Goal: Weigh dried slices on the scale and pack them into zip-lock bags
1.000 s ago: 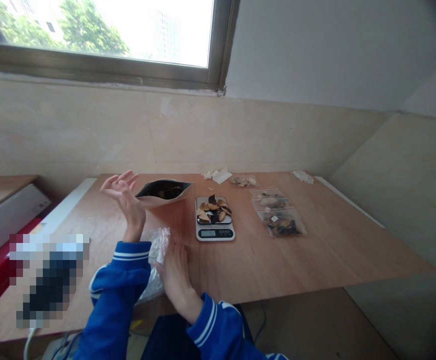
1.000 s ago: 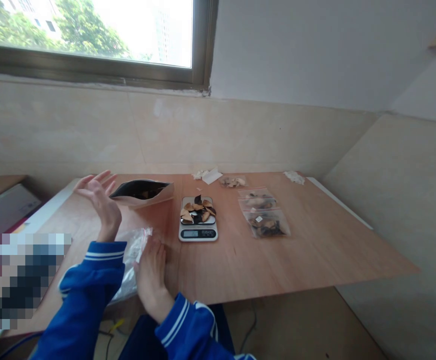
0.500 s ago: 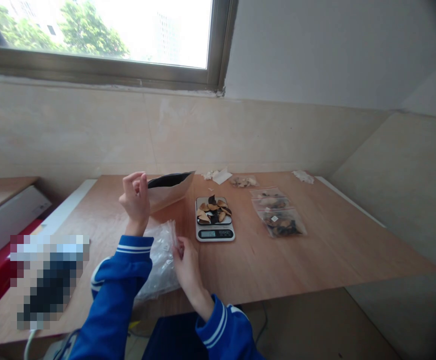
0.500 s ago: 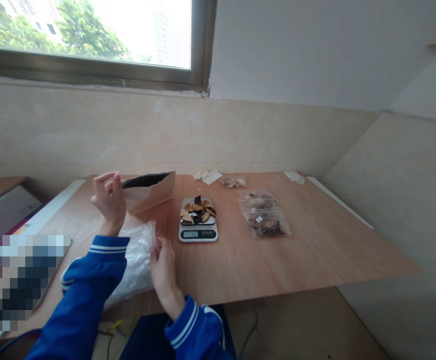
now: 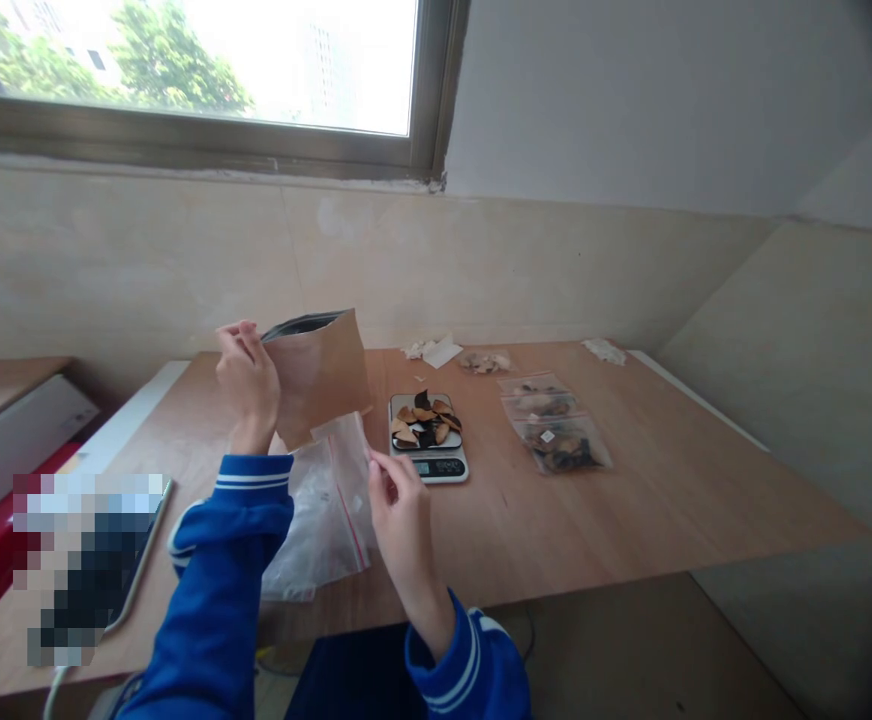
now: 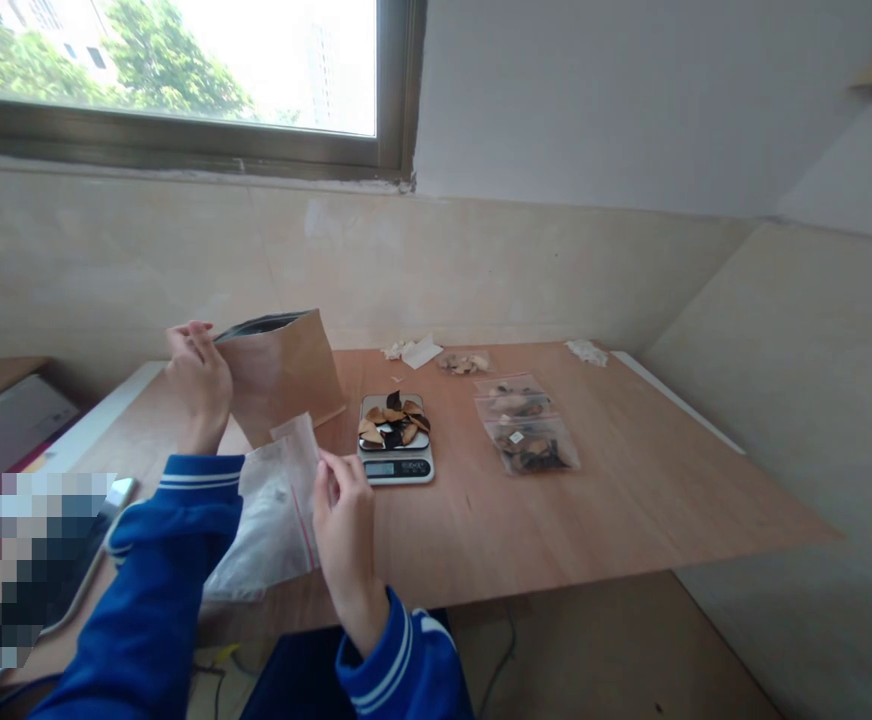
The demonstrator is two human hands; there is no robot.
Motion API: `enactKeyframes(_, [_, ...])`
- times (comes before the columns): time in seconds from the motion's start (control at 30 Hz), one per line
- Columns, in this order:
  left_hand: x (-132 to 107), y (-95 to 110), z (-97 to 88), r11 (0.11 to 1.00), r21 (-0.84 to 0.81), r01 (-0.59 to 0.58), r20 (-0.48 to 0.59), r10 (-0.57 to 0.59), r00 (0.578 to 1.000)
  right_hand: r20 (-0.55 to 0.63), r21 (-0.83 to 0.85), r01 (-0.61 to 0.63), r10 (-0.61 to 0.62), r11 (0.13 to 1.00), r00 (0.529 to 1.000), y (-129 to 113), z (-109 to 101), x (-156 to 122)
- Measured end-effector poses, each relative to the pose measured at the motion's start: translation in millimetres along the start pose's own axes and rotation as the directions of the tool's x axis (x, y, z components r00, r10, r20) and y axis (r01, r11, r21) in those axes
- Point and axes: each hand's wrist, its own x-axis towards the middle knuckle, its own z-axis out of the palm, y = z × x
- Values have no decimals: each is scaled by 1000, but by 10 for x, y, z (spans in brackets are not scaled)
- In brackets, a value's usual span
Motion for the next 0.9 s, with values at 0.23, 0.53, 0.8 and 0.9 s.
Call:
enactKeyframes(0.23, [-153,-104,-14,997,-64,33,30,-31,999,-39,-8,25,-25,1000,999,-163,-225,59])
enactKeyframes(0.53, [-777,596,-448,960,-261,-104,275,177,945,-191,45,-44,52,998,980,-181,-398,289])
enactKeyframes(0.8, [-1404,893,-377,916,-347,203,783,164,600,89,273,17,-43,962,995,-183,-605,683])
enactKeyframes(0.9, [-1433,860,-314,901,-355,249,773,133,621,199,240,55,-104,969,974,-178,-670,746])
